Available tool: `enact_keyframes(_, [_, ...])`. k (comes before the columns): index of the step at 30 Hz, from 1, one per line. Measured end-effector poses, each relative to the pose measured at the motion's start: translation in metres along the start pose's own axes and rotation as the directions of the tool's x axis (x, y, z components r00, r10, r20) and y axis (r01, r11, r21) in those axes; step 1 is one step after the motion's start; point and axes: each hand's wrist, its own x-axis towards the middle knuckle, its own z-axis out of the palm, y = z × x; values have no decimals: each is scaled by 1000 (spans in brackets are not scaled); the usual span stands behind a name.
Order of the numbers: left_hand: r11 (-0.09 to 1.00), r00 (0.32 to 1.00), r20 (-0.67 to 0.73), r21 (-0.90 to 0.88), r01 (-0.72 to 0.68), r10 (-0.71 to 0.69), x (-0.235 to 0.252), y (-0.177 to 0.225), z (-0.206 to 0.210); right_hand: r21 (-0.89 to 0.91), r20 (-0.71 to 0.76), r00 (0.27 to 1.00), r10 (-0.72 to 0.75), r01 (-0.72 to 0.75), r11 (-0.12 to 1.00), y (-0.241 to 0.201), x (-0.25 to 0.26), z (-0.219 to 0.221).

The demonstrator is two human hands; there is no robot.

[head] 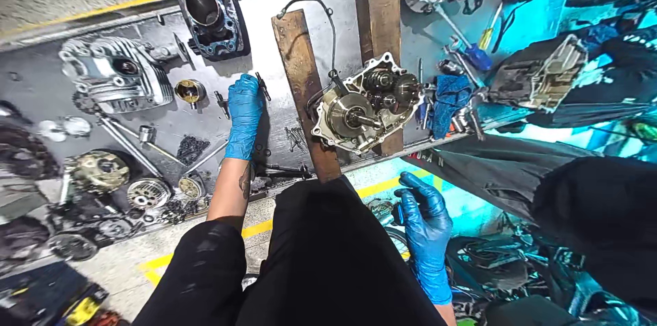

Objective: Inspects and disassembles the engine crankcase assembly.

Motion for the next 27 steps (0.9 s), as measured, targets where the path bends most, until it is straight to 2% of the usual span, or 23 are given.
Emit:
enact_keyframes(3, [1000, 999, -31, 2, 28, -27, 31, -14, 23, 5, 10, 1000, 1, -1, 1000, 2, 1, 0])
enact_keyframes(5, [1000, 999, -29, 1, 24, -24, 35, -16, 29, 11, 13, 1000, 1, -1, 1000, 2, 1, 1])
enact_keyframes(10, [997, 996, -67, -46, -62, 59, 15, -18, 33, 16, 9, 1000, -2, 1, 1000, 3, -1, -2])
enact_keyframes(15, [999, 998, -49, -34, -39, 37, 28, -21, 41, 12, 4, 1000, -16, 16, 1000, 6, 1, -1])
enact_keyframes(18, [992, 993, -70, -74, -104, 98, 4, -8, 35, 26, 8, 1000, -12, 12, 1000, 6, 1, 0])
enact_keyframes(20, [993, 996, -34, -82, -83, 81, -7, 7, 30, 26, 12, 1000, -6, 6, 1000, 6, 2, -1])
enact_keyframes(25, [993, 994, -101, -105, -51, 40, 17, 9, 49, 6, 24, 999, -42, 42, 999, 9, 9, -5])
enact_keyframes(27, [993, 995, -85, -96, -64, 56, -1, 15, 40, -24, 26, 998, -52, 53, 998, 12, 10, -10])
